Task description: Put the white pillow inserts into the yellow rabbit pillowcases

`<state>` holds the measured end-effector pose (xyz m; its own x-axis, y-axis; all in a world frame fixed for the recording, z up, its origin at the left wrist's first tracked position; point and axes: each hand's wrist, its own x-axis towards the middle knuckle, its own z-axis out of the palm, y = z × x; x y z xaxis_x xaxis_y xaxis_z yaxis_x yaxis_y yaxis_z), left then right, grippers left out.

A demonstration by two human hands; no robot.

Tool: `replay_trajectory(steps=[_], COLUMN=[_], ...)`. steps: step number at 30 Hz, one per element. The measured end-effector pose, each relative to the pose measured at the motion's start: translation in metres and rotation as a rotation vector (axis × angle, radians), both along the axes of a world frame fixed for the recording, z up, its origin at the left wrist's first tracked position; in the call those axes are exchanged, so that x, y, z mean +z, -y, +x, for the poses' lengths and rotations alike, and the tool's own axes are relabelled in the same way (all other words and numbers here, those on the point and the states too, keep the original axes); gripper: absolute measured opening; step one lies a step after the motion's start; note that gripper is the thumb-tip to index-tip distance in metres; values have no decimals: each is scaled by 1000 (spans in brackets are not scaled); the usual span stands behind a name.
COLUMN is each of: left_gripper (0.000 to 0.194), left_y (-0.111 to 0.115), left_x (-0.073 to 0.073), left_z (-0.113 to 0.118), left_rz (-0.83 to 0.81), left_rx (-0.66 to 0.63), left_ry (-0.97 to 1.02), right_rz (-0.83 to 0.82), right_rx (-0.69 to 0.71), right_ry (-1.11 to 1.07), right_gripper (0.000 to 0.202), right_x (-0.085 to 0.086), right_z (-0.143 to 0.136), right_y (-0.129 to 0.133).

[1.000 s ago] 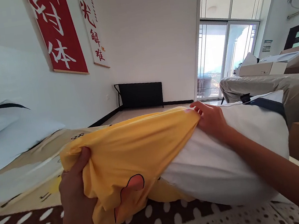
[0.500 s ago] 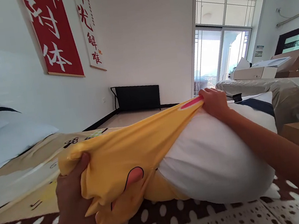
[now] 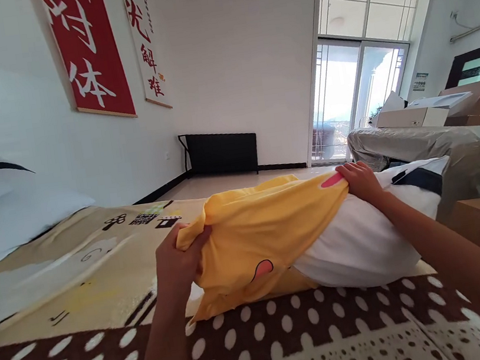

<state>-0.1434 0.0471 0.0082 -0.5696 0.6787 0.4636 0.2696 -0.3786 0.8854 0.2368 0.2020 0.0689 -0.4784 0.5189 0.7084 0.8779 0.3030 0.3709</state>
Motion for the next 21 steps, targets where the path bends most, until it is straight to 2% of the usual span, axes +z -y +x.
replay_trajectory(steps=[3,5,7,9,12,14,16,19,21], left_gripper=[33,32,32,33,32,30,29,31,34], left_y=[2,5,8,11,16,20,23,30,37], left_x=[0,2,4,6,9,10,12,15,18], left_z=[3,6,10,16,26,32,34,24,10], left_rz=[-3,11,21,28,32,21,23,8,-68], left_rx=[70,121,146,149,138,144,182,227,219], left_ry=[-79,-114,-140,-156,-180,-220,-292,-429,-471], right_rz=[-92,-203,-260,-211,-272,-308,-379,-556,-626], right_rx=[-113,-85,78,310,634,759,814,854,893], right_ry=[-172,-181,-128,-74,-33,-77,-142,-212,-270], right_gripper=[18,25,46,68,65,61,57,42,25], right_x=[0,9,17,18,14,11,10,10,8], right_z=[-5,-20,-45,-77,-131,-163,-188,-209,-214], right_y=[7,30,69,113,157,160,144,109,92])
